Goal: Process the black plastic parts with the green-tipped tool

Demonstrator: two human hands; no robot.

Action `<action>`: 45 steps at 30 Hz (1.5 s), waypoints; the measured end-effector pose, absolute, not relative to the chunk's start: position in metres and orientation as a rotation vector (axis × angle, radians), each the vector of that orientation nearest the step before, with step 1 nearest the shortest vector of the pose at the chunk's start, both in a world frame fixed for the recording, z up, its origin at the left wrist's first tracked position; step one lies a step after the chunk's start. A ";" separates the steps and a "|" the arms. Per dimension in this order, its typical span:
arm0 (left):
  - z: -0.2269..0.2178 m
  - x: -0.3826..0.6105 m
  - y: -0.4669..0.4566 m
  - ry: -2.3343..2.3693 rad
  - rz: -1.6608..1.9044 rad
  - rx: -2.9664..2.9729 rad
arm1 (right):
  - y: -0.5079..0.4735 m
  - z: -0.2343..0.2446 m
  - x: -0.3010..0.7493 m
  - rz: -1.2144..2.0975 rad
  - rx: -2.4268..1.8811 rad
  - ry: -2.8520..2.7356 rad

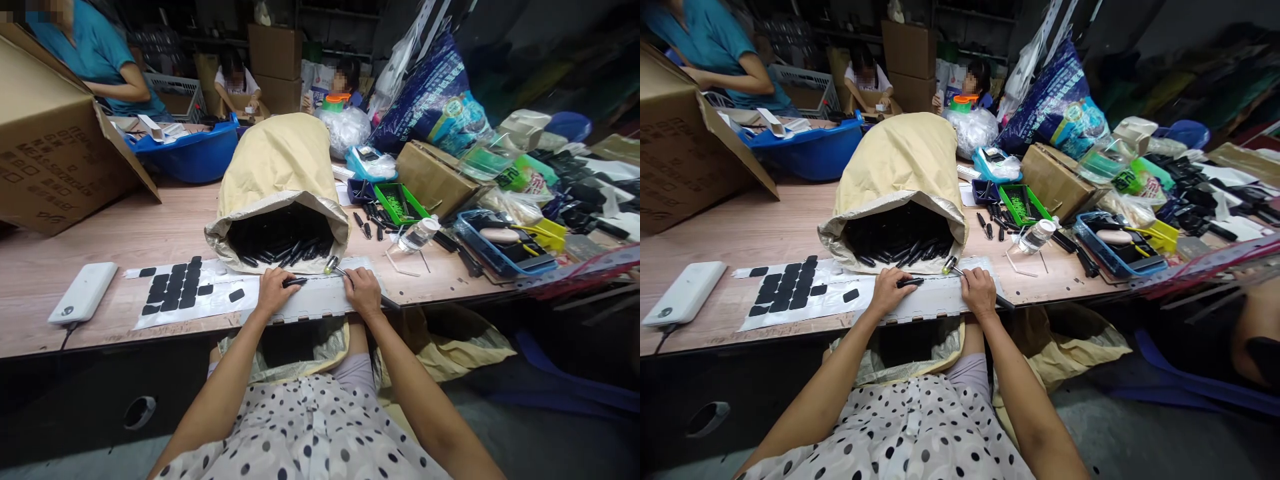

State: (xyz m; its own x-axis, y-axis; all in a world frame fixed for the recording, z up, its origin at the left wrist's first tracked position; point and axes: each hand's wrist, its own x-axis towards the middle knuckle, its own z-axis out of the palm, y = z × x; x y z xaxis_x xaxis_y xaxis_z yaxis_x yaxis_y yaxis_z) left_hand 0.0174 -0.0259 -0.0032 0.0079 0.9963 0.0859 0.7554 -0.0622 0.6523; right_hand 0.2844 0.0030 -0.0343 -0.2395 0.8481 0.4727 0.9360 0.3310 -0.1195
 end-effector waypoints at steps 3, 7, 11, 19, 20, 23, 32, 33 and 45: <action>-0.005 0.017 -0.024 1.783 0.767 1.835 | 0.003 -0.030 0.285 -0.217 -1.569 -2.144; -0.007 0.016 -0.023 1.776 0.767 1.827 | -0.011 -0.016 0.267 -0.072 -1.530 -2.037; -0.011 0.017 -0.023 1.775 0.805 1.838 | -0.035 -0.004 0.229 0.201 -1.293 -1.951; -0.009 0.018 -0.024 1.745 0.776 1.834 | -0.060 -0.006 0.199 0.380 -1.208 -2.029; -0.008 0.019 -0.024 1.743 0.775 1.832 | -0.061 -0.007 0.199 0.369 -1.220 -2.049; -0.007 0.020 -0.024 1.753 0.772 1.810 | -0.061 -0.009 0.200 0.350 -1.242 -2.081; -0.010 0.019 -0.023 1.779 0.784 1.780 | -0.061 -0.011 0.209 0.391 -1.285 -1.979; -0.009 0.019 -0.023 1.781 0.782 1.785 | -0.060 -0.012 0.210 0.393 -1.291 -1.974; -0.003 0.019 -0.027 1.798 0.733 1.850 | 0.001 -0.022 0.260 -0.179 -1.533 -2.124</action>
